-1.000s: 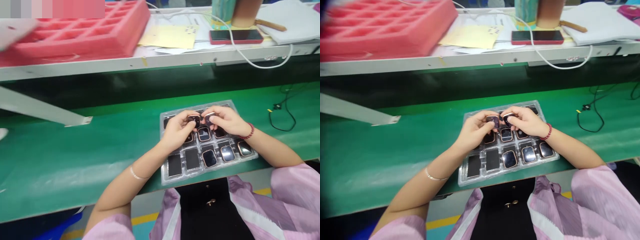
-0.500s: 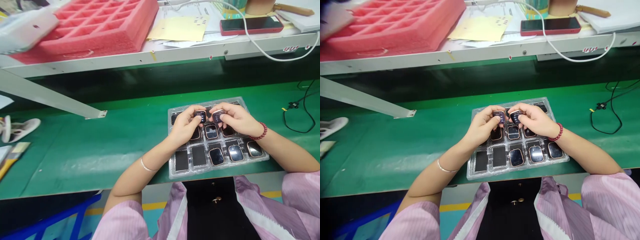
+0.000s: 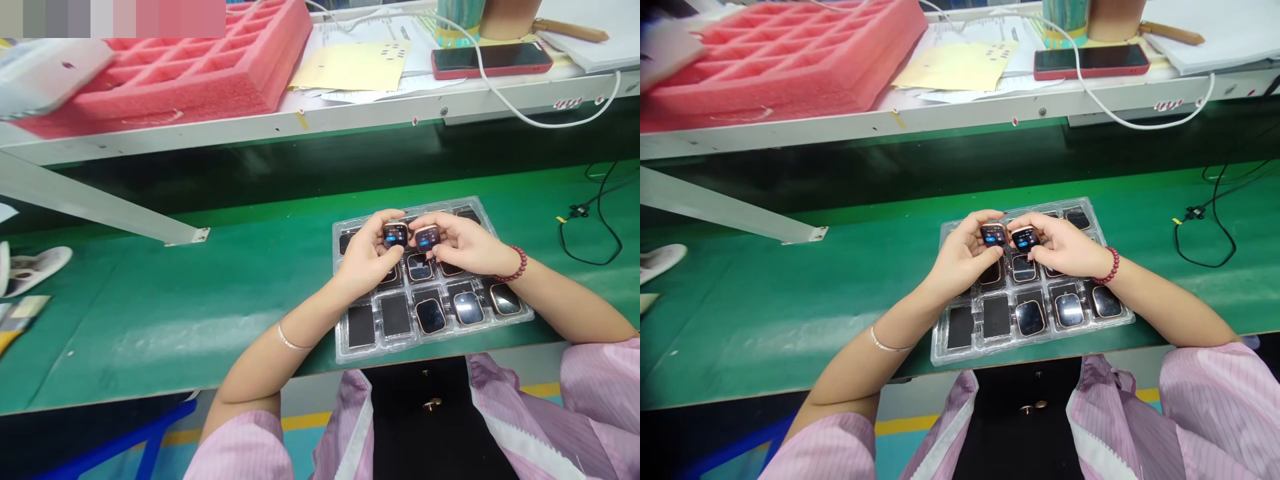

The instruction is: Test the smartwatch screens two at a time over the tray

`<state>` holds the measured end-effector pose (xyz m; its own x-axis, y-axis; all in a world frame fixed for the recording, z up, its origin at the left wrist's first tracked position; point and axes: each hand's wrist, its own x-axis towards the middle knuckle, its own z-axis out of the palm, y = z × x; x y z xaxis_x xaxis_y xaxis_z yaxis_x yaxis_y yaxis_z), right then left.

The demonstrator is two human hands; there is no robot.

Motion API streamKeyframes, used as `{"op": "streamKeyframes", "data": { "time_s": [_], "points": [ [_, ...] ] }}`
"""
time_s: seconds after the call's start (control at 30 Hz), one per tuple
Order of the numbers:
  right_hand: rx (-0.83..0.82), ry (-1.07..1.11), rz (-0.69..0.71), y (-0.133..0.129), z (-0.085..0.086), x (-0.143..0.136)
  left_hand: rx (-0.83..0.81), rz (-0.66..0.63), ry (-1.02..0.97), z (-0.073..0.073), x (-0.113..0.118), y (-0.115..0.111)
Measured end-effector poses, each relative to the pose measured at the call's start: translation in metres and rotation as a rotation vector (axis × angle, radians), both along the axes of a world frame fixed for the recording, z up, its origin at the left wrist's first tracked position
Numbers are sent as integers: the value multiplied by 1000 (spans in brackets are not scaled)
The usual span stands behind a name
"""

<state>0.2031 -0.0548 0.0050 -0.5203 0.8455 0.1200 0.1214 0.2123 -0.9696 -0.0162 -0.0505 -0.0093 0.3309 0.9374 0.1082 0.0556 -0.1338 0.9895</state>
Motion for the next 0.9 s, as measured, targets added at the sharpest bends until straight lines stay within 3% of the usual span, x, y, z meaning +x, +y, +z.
{"op": "streamKeyframes", "data": {
  "time_s": [0.17,0.37,0.53,0.9],
  "points": [
    [-97,-2,-28,1,2,1,-25,-3,3,1,-2,0],
    [4,17,-48,2,1,0,-1,-42,-52,0,0,-1],
    [-107,21,-73,2,2,1,-5,-19,7,-1,-3,1],
    [11,11,-70,0,3,-1,-9,-47,-28,1,0,-1]
  ]
}}
